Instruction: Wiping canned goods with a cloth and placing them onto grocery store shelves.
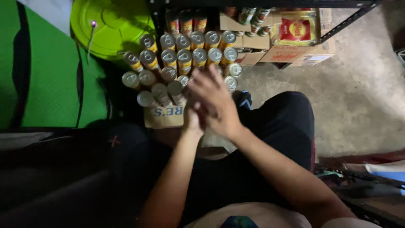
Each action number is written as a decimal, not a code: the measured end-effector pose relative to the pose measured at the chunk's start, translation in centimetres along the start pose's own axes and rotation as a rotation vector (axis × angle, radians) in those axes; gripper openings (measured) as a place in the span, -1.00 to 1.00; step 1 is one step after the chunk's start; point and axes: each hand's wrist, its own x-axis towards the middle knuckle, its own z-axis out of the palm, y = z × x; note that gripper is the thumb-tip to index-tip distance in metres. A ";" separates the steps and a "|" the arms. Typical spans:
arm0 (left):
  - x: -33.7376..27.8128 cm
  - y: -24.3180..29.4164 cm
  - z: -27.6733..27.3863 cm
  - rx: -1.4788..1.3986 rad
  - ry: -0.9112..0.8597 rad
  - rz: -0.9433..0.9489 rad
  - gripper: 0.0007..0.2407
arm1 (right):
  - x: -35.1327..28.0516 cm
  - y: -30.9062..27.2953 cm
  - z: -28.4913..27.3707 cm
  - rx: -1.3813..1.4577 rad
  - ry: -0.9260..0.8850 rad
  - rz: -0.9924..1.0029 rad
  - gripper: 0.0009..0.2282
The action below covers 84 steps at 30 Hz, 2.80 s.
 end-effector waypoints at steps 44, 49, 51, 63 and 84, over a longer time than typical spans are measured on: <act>-1.2 3.7 1.7 0.019 0.127 -0.019 -0.70 | -0.5 0.6 -2.4 -0.064 -0.074 0.455 -0.66; -1.0 2.4 1.0 -0.053 0.078 -0.126 -0.67 | -0.4 1.3 -2.0 0.374 0.062 0.473 -0.78; -1.2 3.6 2.4 -0.007 0.048 -0.062 -0.67 | 0.1 2.2 -2.1 0.310 0.109 0.449 -0.79; -2.7 6.2 5.1 -0.037 -0.154 0.019 -0.51 | 0.0 1.5 -1.0 0.430 0.052 0.680 -0.80; -1.9 3.8 3.2 0.048 0.007 0.043 -0.56 | -0.4 3.6 -2.6 0.053 0.045 0.576 -0.78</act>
